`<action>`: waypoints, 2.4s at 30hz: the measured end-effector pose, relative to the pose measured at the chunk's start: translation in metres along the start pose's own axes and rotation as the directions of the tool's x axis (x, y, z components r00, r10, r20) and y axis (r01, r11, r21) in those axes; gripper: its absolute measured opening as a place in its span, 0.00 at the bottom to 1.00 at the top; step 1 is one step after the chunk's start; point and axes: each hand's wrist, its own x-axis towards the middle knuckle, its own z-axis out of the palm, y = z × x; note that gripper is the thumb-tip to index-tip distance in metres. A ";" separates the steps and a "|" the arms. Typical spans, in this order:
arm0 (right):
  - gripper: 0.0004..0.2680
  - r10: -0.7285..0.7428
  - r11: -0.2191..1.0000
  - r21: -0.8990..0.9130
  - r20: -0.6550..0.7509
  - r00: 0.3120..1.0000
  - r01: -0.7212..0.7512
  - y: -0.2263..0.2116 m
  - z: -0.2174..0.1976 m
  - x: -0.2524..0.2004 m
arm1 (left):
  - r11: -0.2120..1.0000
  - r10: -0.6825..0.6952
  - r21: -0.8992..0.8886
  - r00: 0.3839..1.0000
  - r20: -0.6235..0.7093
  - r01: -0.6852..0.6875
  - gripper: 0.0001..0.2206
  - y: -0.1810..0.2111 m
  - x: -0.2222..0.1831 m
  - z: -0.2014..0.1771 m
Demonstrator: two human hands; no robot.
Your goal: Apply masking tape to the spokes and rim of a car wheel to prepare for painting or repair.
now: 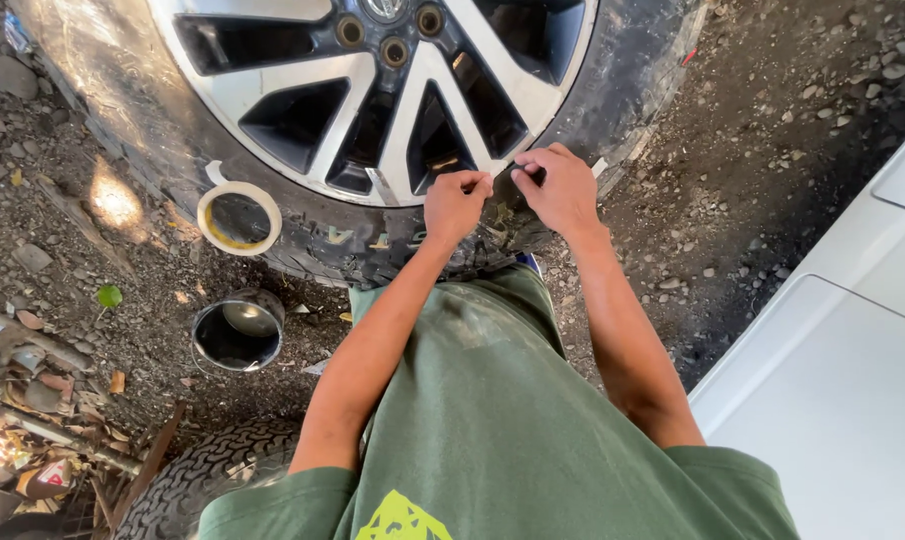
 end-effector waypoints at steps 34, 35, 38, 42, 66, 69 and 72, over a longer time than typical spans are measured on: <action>0.14 -0.040 0.992 -0.122 -0.059 0.997 0.033 0.001 0.017 0.005 | 0.929 0.258 0.323 0.942 -0.214 -0.181 0.29 0.008 0.016 -0.011; 0.12 -0.006 0.996 -0.094 -0.076 0.997 -0.001 0.000 0.016 0.006 | 0.939 0.252 0.291 0.943 -0.219 -0.184 0.29 0.007 0.014 -0.011; 0.09 0.035 0.998 -0.041 -0.093 0.995 -0.039 0.000 0.018 0.011 | 0.936 0.279 0.279 0.936 -0.216 -0.215 0.29 0.004 0.014 -0.012; 0.05 0.024 0.991 0.137 -0.071 0.997 -0.014 0.018 0.020 0.015 | 0.928 0.280 0.297 0.946 -0.166 -0.223 0.30 0.002 0.015 -0.013; 0.05 0.110 0.870 0.492 -0.156 0.982 -0.020 -0.002 0.033 -0.003 | 0.958 0.274 0.131 0.953 -0.133 -0.257 0.12 -0.021 0.008 -0.020; 0.05 -0.030 0.907 0.415 -0.101 0.994 0.069 -0.057 0.055 -0.010 | 0.854 0.512 0.289 0.799 -0.316 -0.432 0.08 -0.020 -0.033 -0.081; 0.07 -0.105 0.899 0.428 -0.001 0.994 0.095 -0.091 0.090 -0.013 | 0.762 0.642 0.446 0.638 -0.426 -0.469 0.17 -0.020 -0.027 -0.133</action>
